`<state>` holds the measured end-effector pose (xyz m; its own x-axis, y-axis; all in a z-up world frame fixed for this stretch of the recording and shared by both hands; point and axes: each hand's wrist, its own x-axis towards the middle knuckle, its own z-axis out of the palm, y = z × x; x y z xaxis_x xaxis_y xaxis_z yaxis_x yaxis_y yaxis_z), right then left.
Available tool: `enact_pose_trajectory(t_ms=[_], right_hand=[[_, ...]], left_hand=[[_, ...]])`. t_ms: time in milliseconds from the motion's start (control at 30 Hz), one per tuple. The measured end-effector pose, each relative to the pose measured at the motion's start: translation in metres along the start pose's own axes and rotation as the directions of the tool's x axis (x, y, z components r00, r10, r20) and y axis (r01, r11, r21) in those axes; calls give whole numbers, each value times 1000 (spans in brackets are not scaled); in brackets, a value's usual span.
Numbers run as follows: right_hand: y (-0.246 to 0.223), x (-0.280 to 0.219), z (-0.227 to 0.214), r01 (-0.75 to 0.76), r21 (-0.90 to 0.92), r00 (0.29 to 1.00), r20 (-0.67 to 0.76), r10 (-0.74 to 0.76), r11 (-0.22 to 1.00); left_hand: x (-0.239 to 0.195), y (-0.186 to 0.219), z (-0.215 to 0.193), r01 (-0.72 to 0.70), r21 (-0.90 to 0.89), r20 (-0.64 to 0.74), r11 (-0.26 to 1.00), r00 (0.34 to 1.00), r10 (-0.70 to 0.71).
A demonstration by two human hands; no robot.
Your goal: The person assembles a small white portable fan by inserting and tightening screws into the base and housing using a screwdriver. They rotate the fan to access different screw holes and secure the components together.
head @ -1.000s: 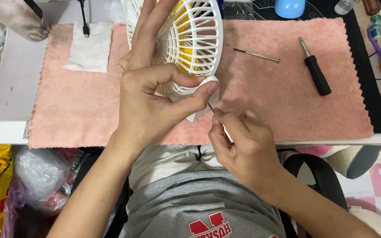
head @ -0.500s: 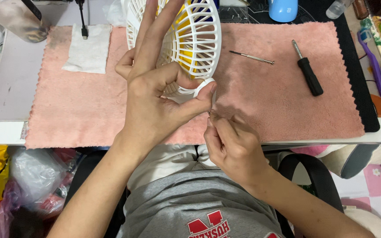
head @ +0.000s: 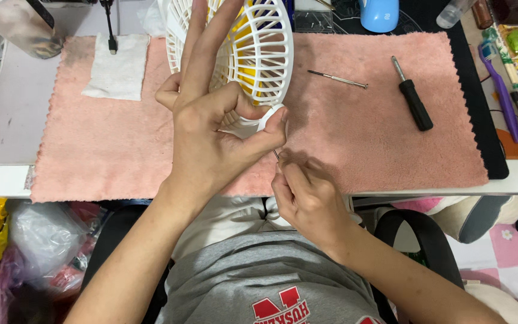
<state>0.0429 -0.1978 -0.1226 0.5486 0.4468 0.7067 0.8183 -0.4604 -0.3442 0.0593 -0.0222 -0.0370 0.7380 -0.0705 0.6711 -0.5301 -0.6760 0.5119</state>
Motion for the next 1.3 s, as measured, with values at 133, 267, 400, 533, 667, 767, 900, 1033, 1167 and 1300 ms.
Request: enact_pose_trajectory(t_ms=[133,267,400,533,667,767,900,1033,1167,1300], right_hand=[[-2,0,-1,0,-15,1000,2,0,1000],[-1,-1,0,-40,-31,999,19,40,999],[2,-2,1,-3,-69,999,36,6,998],[1,2,-4,-106,-8,992,61,106,994],[0,-1,-3,-159,-54,986,48,161,986],[2,-2,-4,-174,-108,982,60,181,979],[-3,4,-7,-140,-105,990,3,141,985],[-2,3,-7,-335,19,941,59,334,942],[-2,9,-8,-475,87,875,149,460,876],[-2,10,-10,-466,92,879,164,448,880]], left_hand=[[-1,-2,0,29,-40,18,999,999,-28],[-1,-1,-1,32,-36,23,999,999,-32],[1,2,-3,20,-45,26,999,999,-19],[-1,-2,-5,17,-132,-13,991,1000,-19],[-8,-3,-10,-50,-167,-69,985,997,39],[-19,0,-17,-73,-3,-75,997,995,73],[-34,0,-21,-36,-123,-36,992,999,32],[-52,-6,-13,50,-124,43,991,998,-45],[-61,-4,-2,240,-160,96,957,969,-227],[-57,-8,4,295,-145,114,945,953,-280]])
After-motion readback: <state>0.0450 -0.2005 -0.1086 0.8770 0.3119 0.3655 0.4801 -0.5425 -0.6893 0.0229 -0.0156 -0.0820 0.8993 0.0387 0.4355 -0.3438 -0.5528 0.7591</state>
